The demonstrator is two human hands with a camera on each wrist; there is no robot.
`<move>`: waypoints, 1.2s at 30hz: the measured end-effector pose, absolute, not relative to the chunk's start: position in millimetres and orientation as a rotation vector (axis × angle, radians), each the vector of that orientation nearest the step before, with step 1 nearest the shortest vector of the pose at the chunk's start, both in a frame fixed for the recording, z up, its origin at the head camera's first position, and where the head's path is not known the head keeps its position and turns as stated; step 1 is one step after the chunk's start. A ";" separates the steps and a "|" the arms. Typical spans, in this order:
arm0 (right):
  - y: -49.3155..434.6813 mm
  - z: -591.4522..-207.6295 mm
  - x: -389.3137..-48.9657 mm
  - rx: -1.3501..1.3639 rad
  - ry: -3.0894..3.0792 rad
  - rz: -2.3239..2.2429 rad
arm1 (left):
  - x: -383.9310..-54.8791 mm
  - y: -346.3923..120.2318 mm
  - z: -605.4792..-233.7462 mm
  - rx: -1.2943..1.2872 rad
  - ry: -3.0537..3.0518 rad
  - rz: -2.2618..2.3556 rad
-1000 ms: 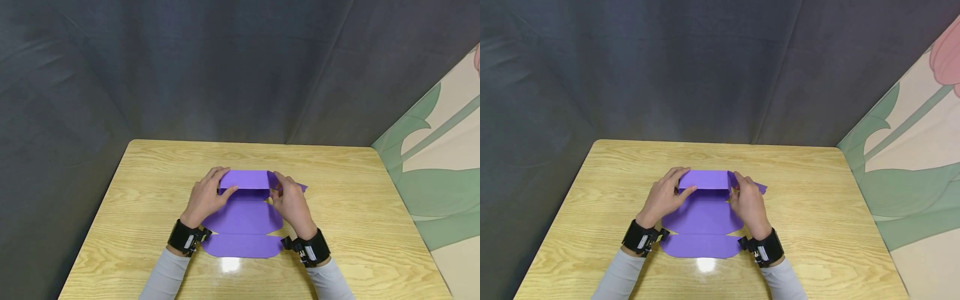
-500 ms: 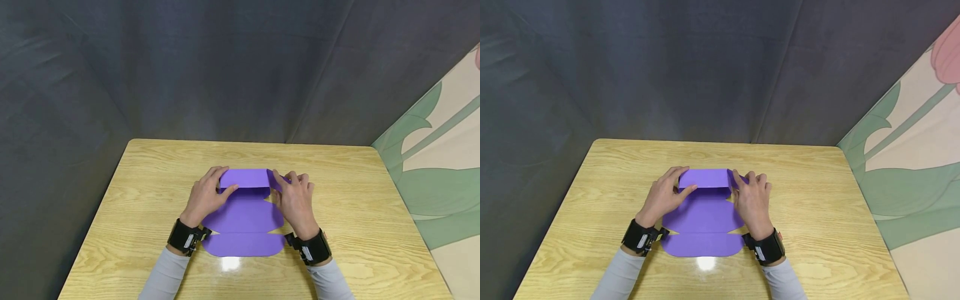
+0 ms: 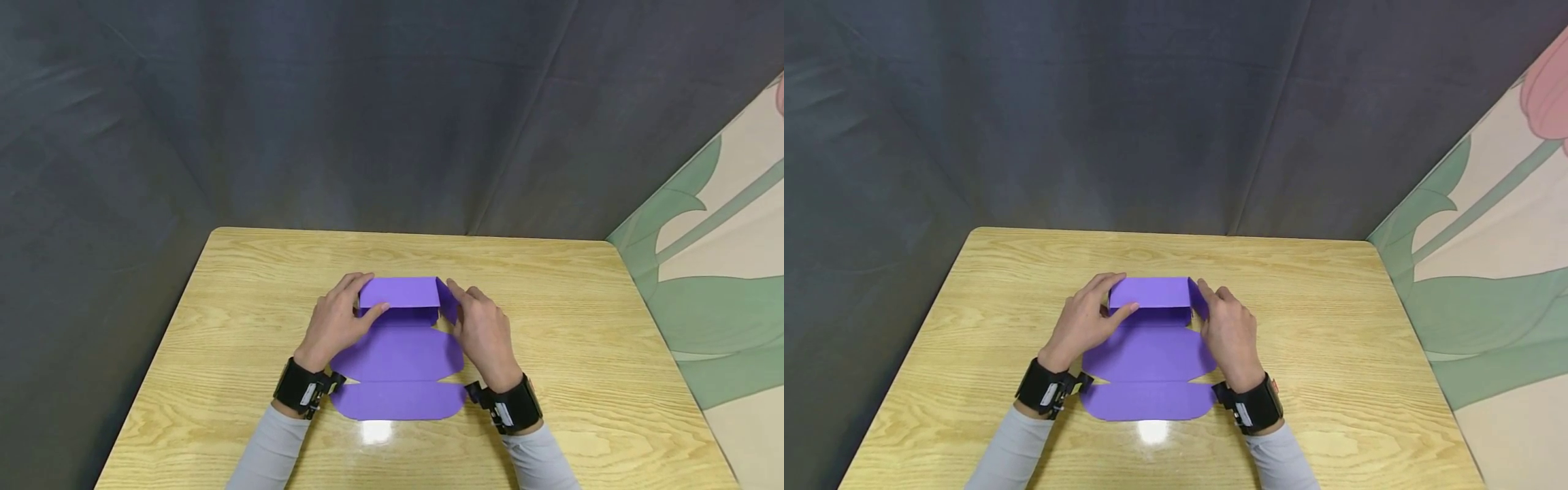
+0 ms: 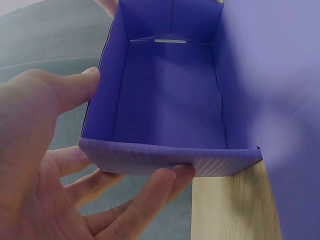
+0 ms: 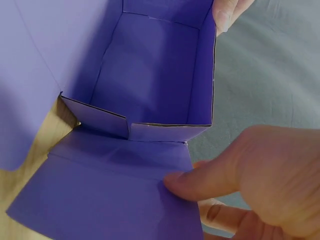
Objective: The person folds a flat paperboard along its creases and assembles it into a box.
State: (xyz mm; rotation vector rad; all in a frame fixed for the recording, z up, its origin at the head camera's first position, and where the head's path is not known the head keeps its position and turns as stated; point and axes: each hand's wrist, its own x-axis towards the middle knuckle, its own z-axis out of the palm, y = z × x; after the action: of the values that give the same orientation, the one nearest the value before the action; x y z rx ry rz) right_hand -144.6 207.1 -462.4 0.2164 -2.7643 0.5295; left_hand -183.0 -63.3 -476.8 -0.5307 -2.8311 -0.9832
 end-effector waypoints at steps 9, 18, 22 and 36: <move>206.7 -461.3 -140.5 0.243 -2.752 0.696 | -181.4 -63.4 -478.3 -0.549 -2.815 -0.988; 181.0 -464.3 -150.8 0.353 -2.795 0.918 | -173.7 -85.6 -479.5 -0.491 -2.797 -0.986; 172.7 -465.2 -154.8 0.395 -2.808 1.016 | -169.5 -93.9 -480.8 -0.466 -2.798 -0.970; 186.2 -461.8 -157.2 0.411 -2.788 1.094 | -176.1 -78.7 -479.1 -0.500 -2.805 -0.864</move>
State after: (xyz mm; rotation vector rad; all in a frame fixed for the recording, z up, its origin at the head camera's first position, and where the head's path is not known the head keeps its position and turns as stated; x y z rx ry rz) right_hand -157.2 186.2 -461.8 0.4109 -2.7879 1.0938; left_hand -176.1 -78.7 -479.1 -0.5003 -2.8052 -0.8638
